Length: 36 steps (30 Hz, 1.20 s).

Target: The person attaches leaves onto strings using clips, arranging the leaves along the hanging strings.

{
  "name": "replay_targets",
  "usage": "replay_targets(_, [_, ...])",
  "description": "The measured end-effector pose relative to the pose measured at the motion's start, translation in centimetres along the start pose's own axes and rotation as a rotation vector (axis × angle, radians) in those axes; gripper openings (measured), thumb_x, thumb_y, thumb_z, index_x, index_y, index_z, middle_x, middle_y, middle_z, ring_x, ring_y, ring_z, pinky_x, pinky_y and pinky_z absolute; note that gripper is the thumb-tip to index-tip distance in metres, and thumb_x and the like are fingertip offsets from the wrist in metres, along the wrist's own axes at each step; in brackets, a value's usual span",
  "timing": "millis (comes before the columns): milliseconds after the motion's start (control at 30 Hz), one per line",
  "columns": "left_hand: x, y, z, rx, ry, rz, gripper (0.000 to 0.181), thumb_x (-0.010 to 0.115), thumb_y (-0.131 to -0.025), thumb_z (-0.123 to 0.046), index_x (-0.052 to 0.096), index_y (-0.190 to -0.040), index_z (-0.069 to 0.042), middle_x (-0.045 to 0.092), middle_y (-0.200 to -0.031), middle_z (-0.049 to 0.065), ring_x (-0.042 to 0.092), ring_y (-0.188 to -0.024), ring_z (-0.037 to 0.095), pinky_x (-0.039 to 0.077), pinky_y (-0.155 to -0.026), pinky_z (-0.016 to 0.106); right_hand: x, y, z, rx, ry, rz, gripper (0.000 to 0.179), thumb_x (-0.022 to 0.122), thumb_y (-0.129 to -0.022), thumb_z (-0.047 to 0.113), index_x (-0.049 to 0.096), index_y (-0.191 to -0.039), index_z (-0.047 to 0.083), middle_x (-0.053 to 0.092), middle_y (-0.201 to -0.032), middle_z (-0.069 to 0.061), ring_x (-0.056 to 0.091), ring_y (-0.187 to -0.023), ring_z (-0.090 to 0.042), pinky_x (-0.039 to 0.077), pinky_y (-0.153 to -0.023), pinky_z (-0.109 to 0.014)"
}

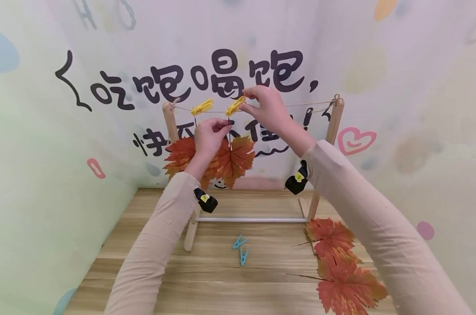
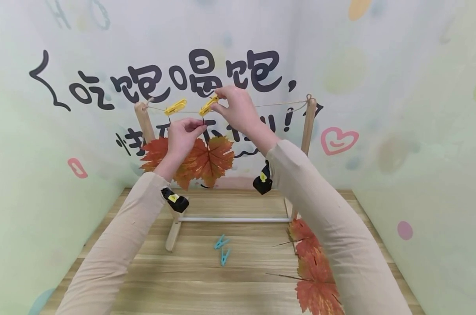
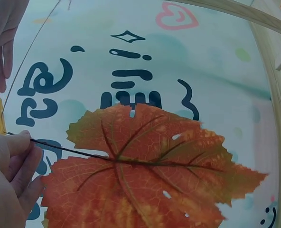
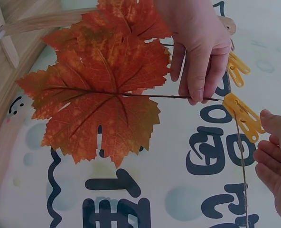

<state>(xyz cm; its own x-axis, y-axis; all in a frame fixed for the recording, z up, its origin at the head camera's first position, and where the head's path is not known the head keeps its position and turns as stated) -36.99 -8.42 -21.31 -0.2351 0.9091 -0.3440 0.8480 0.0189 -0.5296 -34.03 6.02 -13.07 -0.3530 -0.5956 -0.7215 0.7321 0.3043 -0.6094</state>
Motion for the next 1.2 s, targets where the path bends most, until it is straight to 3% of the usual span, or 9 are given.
replay_targets(300, [-1.1,0.7,-0.1,0.034,-0.048,-0.039,0.018,0.071,-0.079,-0.02,0.07,-0.089,-0.005,0.069,-0.086,0.008,0.063,-0.076,0.017,0.051,-0.071,0.025,-0.9,1.8,0.2,-0.046,-0.026,0.017,0.04,0.068,-0.082,0.013,0.057,-0.117,-0.002,0.061,-0.113,-0.015,0.055,-0.104,-0.025,0.043,-0.09,-0.031])
replay_targets(500, [-1.6,2.1,-0.6,0.094,-0.059,-0.046,0.016,0.07,-0.08,-0.018,0.07,-0.086,-0.004,0.068,-0.083,0.009,0.063,-0.071,0.017,0.05,-0.066,0.025,-0.8,4.4,-0.5,-0.115,-0.071,0.037,0.039,0.069,-0.079,0.005,0.058,-0.115,-0.006,0.061,-0.108,-0.019,0.058,-0.096,-0.027,0.047,-0.087,-0.033])
replay_targets(600, [-1.7,2.8,-0.8,0.138,-0.04,-0.043,0.014,0.07,-0.08,-0.016,0.07,-0.085,-0.003,0.068,-0.081,0.009,0.062,-0.069,0.017,0.05,-0.065,0.025,-0.5,6.1,-1.4,-0.099,-0.069,0.06,0.039,0.069,-0.079,0.006,0.058,-0.115,-0.004,0.061,-0.107,-0.018,0.059,-0.095,-0.026,0.048,-0.086,-0.034])
replay_targets(867, [-0.6,5.1,-0.3,0.16,0.004,0.056,0.009,0.071,-0.078,-0.011,0.069,-0.083,-0.003,0.068,-0.079,0.008,0.061,-0.066,0.015,0.051,-0.065,0.025,0.5,11.1,-3.8,-0.079,-0.074,0.07,0.04,0.072,-0.076,0.007,0.06,-0.113,-0.004,0.063,-0.106,-0.017,0.059,-0.094,-0.028,0.049,-0.083,-0.039])
replay_targets(1200, [1.2,8.3,2.5,0.122,-0.044,0.198,0.009,0.071,-0.078,-0.011,0.069,-0.084,-0.005,0.069,-0.08,0.007,0.062,-0.068,0.016,0.052,-0.063,0.028,2.1,16.6,-6.6,0.025,-0.116,0.164,0.042,0.072,-0.076,0.008,0.058,-0.114,-0.005,0.062,-0.111,-0.018,0.058,-0.097,-0.03,0.048,-0.085,-0.043])
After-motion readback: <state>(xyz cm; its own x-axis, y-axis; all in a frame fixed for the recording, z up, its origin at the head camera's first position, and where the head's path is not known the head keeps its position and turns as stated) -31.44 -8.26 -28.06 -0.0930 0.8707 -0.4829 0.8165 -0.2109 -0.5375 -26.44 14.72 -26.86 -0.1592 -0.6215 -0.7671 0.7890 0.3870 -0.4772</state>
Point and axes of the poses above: each hand's wrist, its own y-axis away from the middle knuckle, its own x-axis out of the palm, z = x × y, the point moved 6 cm from there along -y, towards the middle knuckle
